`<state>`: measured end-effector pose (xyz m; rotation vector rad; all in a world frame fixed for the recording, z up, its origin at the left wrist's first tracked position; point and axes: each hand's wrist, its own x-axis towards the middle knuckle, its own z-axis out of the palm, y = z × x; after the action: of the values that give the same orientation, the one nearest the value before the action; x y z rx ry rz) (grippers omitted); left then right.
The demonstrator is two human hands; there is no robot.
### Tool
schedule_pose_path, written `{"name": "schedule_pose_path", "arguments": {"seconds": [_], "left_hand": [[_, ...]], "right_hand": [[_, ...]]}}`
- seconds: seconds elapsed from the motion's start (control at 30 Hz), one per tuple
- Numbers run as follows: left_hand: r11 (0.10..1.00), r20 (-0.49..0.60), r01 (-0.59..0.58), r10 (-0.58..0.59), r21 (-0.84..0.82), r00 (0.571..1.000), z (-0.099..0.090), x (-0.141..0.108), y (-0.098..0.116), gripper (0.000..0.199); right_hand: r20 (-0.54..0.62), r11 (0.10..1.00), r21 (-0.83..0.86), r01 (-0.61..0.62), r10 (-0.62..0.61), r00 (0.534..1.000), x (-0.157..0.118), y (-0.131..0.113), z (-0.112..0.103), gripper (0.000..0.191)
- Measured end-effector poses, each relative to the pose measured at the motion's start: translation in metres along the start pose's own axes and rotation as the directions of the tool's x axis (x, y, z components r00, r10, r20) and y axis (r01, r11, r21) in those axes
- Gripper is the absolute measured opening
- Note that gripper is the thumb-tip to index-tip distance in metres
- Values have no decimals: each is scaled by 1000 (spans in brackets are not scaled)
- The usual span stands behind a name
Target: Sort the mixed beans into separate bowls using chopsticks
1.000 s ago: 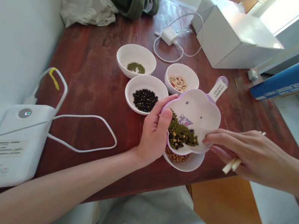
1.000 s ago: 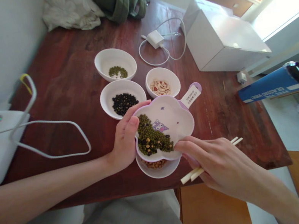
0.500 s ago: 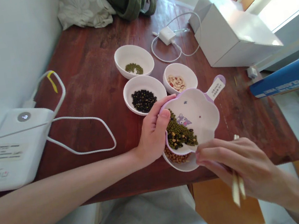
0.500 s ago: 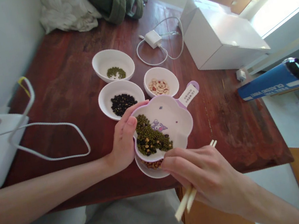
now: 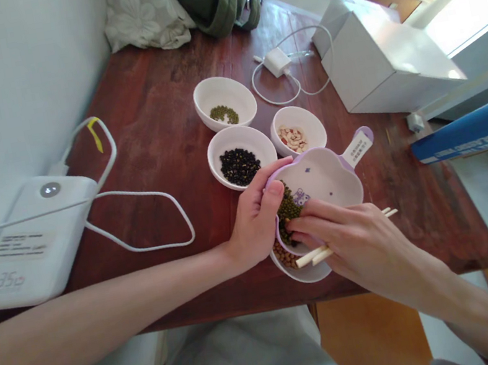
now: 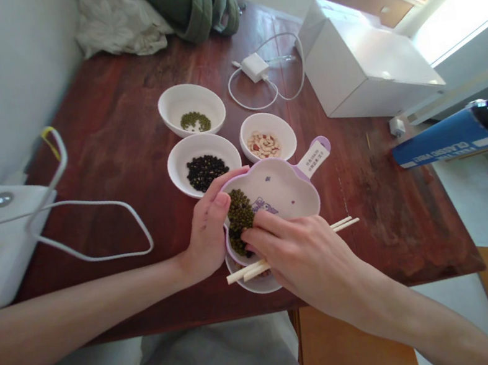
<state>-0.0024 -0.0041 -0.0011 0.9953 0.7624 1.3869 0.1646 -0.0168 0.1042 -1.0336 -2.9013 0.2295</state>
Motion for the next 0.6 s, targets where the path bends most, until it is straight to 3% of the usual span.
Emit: {"name": "schedule_pose_path", "arguments": {"seconds": [0.2,0.6], "left_hand": [[1000,4,-6,6,-3,1000,0,0,1,53],[1000,-21,-16,15,-3,1000,1,0,-2,49]], "right_hand": [[-51,999,-43,-3,0,999,-6,2,-1,26],[-134,998,44,43,-36,990,-72,-2,-18,24]]}}
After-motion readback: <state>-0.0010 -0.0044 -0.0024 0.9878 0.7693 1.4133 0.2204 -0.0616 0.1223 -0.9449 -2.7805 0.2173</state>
